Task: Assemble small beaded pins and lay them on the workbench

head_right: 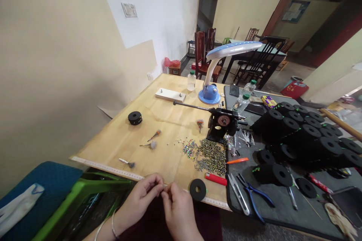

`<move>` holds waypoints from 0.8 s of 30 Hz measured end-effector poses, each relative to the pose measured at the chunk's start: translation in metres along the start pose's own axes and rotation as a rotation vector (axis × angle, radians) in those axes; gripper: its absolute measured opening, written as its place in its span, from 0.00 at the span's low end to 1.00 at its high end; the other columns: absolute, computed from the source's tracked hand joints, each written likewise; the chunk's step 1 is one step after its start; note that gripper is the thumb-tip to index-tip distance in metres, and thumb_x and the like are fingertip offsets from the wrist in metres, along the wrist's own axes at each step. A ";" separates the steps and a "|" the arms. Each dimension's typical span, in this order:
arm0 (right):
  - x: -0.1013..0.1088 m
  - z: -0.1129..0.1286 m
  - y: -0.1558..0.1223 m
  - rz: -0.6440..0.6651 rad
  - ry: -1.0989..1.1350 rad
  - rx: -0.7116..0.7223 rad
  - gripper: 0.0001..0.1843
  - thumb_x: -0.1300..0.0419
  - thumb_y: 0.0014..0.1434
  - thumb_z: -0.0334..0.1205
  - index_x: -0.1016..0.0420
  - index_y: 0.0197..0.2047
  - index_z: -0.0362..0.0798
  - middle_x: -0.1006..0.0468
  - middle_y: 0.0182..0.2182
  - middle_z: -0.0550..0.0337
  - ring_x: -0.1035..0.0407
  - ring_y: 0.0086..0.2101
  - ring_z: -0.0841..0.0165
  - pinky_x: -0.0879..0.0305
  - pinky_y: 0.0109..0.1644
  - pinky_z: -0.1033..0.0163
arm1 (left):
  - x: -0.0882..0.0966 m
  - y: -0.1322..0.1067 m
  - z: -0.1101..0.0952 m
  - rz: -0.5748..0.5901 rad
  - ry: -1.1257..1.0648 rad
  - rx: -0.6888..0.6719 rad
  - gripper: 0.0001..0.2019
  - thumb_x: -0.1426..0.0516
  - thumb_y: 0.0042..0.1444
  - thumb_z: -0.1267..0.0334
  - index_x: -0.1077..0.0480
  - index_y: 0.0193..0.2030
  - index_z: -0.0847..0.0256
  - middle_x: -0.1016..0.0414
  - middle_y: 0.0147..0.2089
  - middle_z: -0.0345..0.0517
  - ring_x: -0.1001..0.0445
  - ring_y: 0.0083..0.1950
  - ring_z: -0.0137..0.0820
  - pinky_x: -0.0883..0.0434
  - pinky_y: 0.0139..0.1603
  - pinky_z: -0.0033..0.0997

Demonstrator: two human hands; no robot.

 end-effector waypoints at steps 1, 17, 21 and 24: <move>0.001 0.001 0.001 0.002 -0.015 0.010 0.09 0.48 0.63 0.35 0.31 0.31 0.48 0.23 0.24 0.59 0.29 0.24 0.67 0.41 0.28 0.69 | 0.000 0.000 0.000 0.013 -0.042 0.001 0.12 0.46 0.60 0.56 0.35 0.29 0.61 0.37 0.25 0.37 0.37 0.28 0.29 0.37 0.32 0.27; -0.002 0.005 0.004 0.011 -0.060 0.003 0.10 0.48 0.63 0.34 0.31 0.30 0.48 0.22 0.23 0.60 0.28 0.23 0.67 0.41 0.27 0.69 | 0.002 -0.002 0.000 -0.017 -0.119 0.032 0.13 0.42 0.57 0.55 0.33 0.28 0.62 0.36 0.24 0.36 0.37 0.26 0.26 0.38 0.29 0.25; 0.001 0.007 0.003 0.016 -0.045 0.005 0.09 0.48 0.63 0.34 0.30 0.31 0.49 0.21 0.24 0.60 0.28 0.24 0.69 0.42 0.27 0.70 | 0.004 0.000 -0.005 0.033 -0.300 0.116 0.16 0.44 0.57 0.49 0.36 0.30 0.60 0.34 0.24 0.36 0.37 0.22 0.24 0.39 0.24 0.24; 0.004 0.013 0.004 0.044 -0.056 0.048 0.10 0.47 0.63 0.33 0.28 0.31 0.49 0.21 0.26 0.60 0.28 0.26 0.69 0.40 0.30 0.70 | 0.006 0.002 -0.010 0.048 -0.381 0.161 0.17 0.42 0.55 0.48 0.38 0.29 0.60 0.34 0.24 0.35 0.37 0.22 0.24 0.38 0.22 0.22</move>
Point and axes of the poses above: each hand's wrist, its own y-axis towards the middle knuckle, its own x-axis out of the back of the hand, z = x × y, the point moved 1 cm from there along y, towards the middle knuckle
